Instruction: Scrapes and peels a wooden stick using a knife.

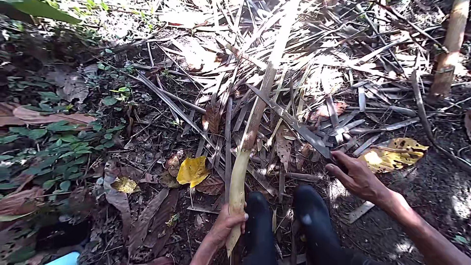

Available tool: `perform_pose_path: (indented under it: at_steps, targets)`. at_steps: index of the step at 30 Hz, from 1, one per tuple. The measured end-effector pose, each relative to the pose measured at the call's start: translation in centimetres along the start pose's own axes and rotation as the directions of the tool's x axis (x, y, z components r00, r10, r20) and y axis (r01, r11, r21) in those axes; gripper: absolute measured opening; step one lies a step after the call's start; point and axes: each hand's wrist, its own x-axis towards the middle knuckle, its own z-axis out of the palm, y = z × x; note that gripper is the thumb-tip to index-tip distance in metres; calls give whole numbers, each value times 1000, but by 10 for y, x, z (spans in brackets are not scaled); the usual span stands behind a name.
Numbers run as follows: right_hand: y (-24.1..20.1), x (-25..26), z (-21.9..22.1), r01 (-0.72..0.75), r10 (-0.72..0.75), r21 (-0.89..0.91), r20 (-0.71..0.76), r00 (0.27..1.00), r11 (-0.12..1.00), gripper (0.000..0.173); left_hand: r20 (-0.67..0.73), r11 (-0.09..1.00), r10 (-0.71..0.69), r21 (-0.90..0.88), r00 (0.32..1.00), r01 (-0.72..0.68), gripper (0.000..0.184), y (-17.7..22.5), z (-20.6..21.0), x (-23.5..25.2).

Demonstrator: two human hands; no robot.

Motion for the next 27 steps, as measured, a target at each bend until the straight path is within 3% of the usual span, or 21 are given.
perform_pose_path:
  at_steps: [5, 12, 14, 18, 24, 27]
  targets:
    - [-24, -9, 15, 116, -65, -211, 234, 970, 970, 64, -114, 998, 13, 62, 993, -6, 52, -1, 35, -13]
    - [-56, -24, 38, 394, -203, -434, 423, 883, 810, 65, -127, 999, 15, 39, 992, -10, 47, -7, 53, -8]
    - [-56, -24, 34, 380, -171, -477, 424, 889, 792, 67, -128, 999, 20, 34, 992, -16, 45, -7, 56, -8]
    - [-53, -3, 9, 182, 18, -533, 348, 937, 826, 69, -129, 998, 44, 42, 991, -38, 46, -9, 62, -8]
    - [-77, -21, 14, 388, -133, -548, 447, 885, 741, 67, -140, 996, 32, 87, 990, -20, 45, -6, 63, -7]
    - [-76, 2, -6, 203, 41, -634, 349, 936, 747, 67, -135, 996, 29, 87, 990, -17, 46, -8, 65, -6]
